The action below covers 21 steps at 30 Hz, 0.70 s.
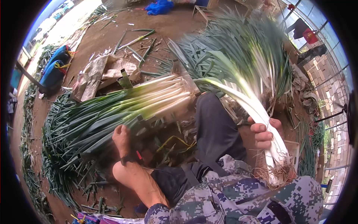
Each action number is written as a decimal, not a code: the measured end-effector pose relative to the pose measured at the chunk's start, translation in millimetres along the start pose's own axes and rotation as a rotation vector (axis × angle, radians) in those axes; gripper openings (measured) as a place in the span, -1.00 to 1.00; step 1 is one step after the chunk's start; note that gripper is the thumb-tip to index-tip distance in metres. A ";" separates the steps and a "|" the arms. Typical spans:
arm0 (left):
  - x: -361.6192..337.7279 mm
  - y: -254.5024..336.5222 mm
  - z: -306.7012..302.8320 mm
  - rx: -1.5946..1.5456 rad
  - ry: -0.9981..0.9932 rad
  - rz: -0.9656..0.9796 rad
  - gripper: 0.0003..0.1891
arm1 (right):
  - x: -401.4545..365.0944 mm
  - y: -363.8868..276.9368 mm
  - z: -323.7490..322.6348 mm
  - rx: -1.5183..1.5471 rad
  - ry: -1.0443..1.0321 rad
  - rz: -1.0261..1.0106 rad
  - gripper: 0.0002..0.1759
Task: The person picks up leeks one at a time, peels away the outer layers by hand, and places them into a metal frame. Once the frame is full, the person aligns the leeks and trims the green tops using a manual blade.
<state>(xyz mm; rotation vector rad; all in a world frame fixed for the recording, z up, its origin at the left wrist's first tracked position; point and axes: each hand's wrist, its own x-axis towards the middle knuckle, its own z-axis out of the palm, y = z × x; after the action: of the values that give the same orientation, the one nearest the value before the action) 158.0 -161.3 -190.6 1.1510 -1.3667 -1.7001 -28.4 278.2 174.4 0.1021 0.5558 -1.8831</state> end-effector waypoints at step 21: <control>-33.4 17.0 -6.5 0.121 0.164 0.192 -0.66 | 196.7 24.0 105.2 -1.320 -0.419 -0.042 -0.16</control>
<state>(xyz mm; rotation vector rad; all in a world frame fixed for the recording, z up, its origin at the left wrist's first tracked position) 176.6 -138.0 -167.0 1.1579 -1.4425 -1.3742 -61.5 57.2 194.8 -1.1266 1.3639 -1.1921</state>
